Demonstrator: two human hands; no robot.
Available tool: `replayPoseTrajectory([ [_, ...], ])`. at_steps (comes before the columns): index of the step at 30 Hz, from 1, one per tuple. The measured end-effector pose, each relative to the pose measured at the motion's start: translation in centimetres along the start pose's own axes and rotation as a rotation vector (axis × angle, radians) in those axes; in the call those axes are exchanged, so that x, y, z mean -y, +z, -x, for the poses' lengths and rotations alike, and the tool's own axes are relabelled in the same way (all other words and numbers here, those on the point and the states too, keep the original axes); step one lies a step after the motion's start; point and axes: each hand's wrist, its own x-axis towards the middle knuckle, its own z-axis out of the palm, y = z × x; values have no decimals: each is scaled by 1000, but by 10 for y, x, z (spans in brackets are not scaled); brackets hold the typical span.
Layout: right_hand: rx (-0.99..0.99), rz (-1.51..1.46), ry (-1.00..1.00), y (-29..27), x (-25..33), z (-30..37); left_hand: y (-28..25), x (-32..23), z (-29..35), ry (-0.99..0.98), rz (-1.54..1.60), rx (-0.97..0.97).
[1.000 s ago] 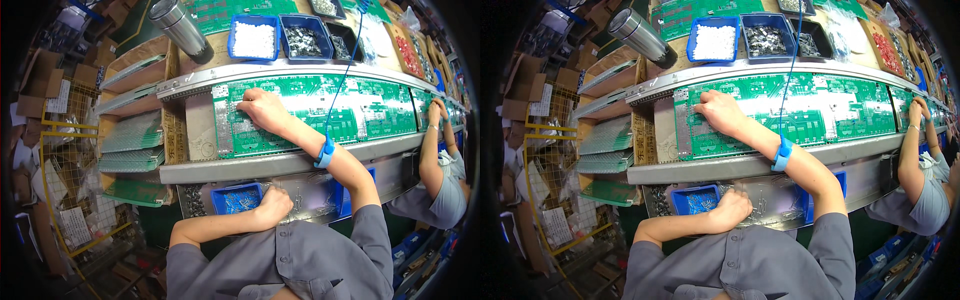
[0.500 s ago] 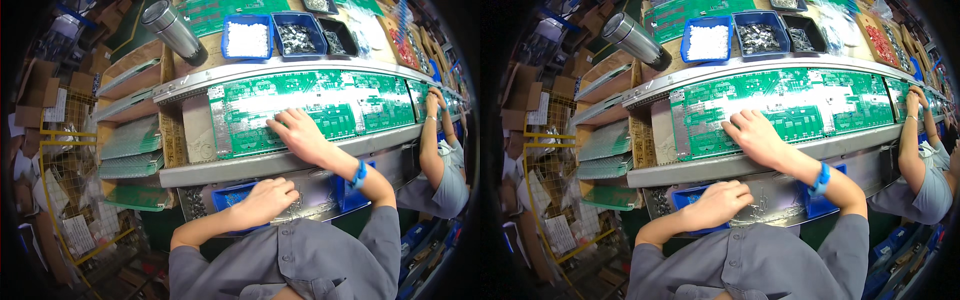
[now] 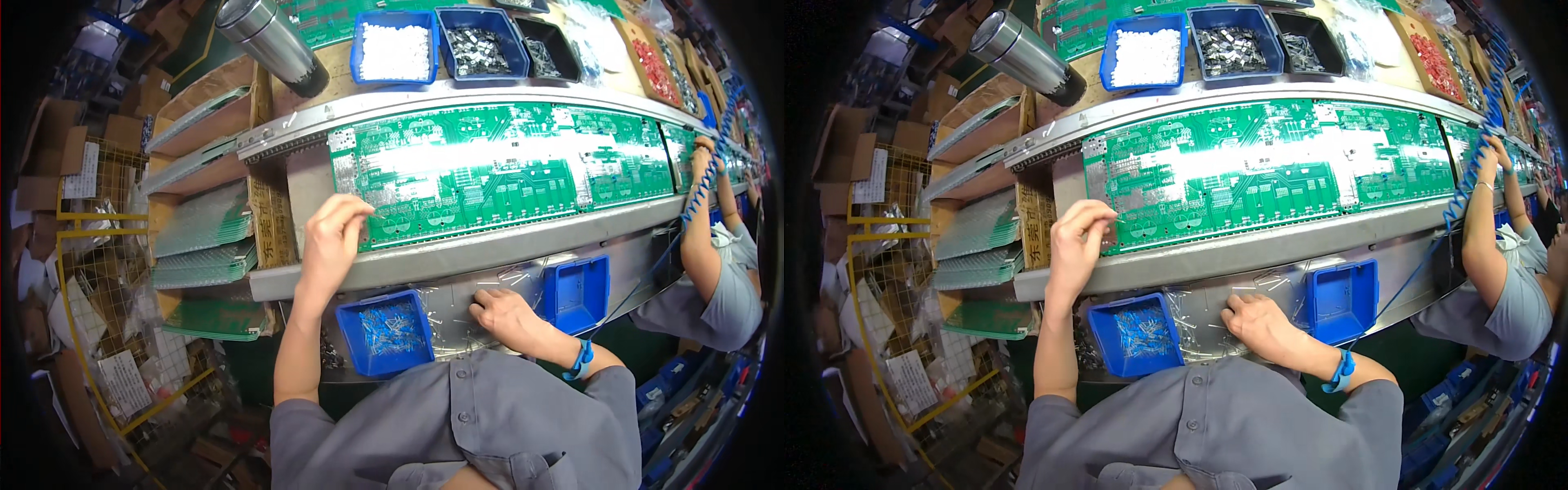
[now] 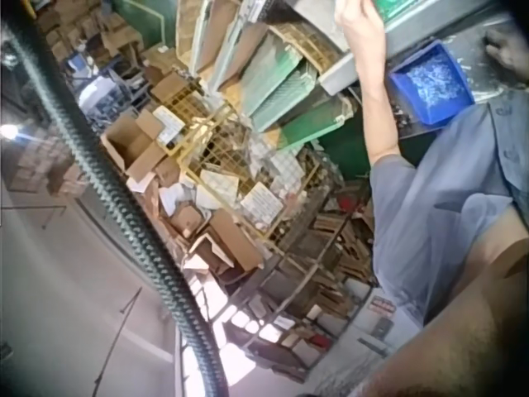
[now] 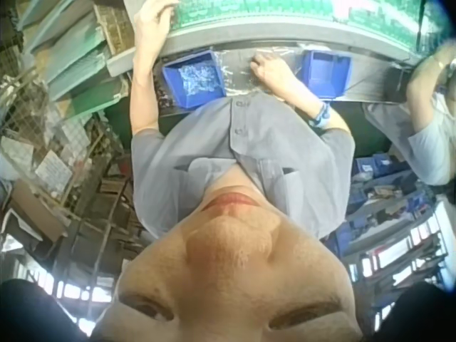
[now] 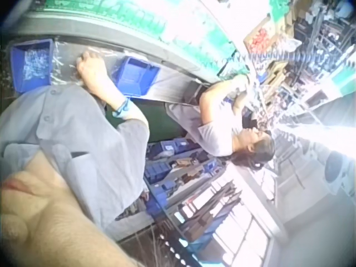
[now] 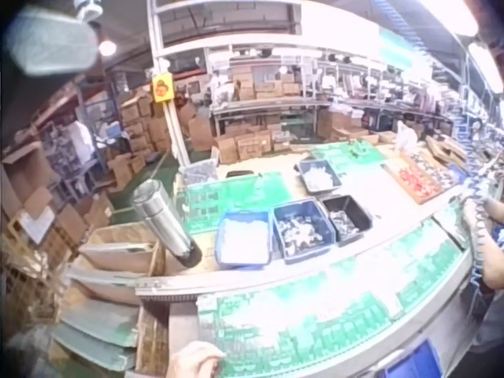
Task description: The person assembles circuit boards on an assembly line by picking electronic components from bins and inserting them into boards on a conveyor, sliding the boards along the track, and placing new boards from a stack onto the line to insert more components.
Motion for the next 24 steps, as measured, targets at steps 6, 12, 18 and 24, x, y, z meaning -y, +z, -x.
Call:
replayPoseTrajectory([
  [6, -19, -71, 10, 1, -4, -2, 1, 12, -4, 107, -135, -126],
  [12, -61, -86, -3, 0, -5, -13, 10, 20, -8, 127, -195, -170],
  [18, -116, -123, 7, 1, -2, -15, 14, 15, -22, 309, -376, -167],
  [24, -59, -315, 65, -12, 3, -19, 20, 21, -23, 313, -430, -163],
])
